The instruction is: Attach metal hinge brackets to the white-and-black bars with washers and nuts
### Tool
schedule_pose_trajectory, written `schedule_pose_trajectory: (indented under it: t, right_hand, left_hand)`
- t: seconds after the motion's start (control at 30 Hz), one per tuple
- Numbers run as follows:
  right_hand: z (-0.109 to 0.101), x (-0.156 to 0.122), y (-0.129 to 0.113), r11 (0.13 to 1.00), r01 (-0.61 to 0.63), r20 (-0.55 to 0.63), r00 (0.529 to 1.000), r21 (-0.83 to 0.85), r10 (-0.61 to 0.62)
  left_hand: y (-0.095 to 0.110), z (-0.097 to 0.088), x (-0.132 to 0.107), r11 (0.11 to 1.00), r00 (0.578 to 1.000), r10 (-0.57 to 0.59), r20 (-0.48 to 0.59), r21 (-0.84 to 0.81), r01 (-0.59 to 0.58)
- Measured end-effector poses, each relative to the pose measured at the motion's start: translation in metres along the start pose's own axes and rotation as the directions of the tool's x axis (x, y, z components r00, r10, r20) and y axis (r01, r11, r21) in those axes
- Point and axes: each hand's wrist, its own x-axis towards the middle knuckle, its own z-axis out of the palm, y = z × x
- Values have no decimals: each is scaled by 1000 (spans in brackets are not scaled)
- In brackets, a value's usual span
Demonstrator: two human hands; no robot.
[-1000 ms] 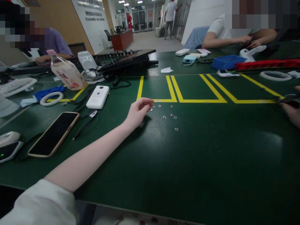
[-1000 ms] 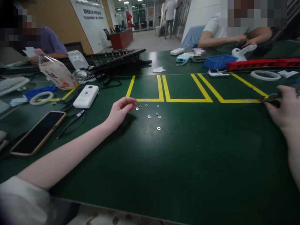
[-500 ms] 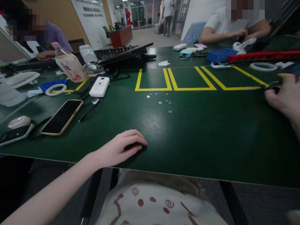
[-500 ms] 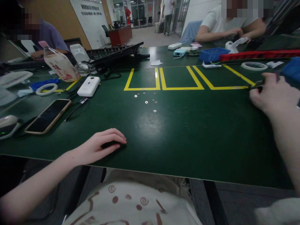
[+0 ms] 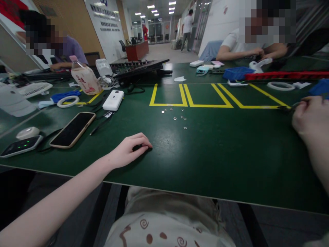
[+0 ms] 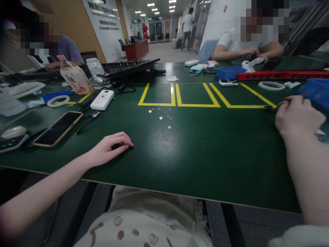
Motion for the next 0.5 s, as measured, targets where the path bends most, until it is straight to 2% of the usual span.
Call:
schedule_pose_trajectory:
  t: [0.27, 0.4, 0.5]
  right_hand:
    - [-2, 4, 9, 999, 38, -130, 991, 33, -34]
    - [-7, 9, 17, 998, 5, -171, 985, 56, 5]
    - [-10, 10, 15, 996, 29, -159, 987, 85, -15]
  left_hand:
    - [-26, -6, 50, 992, 997, -73, -34, 98, 76]
    - [-41, -4, 72, 993, 996, -90, -23, 70, 91]
    - [-48, -5, 81, 993, 994, -105, -21, 55, 106]
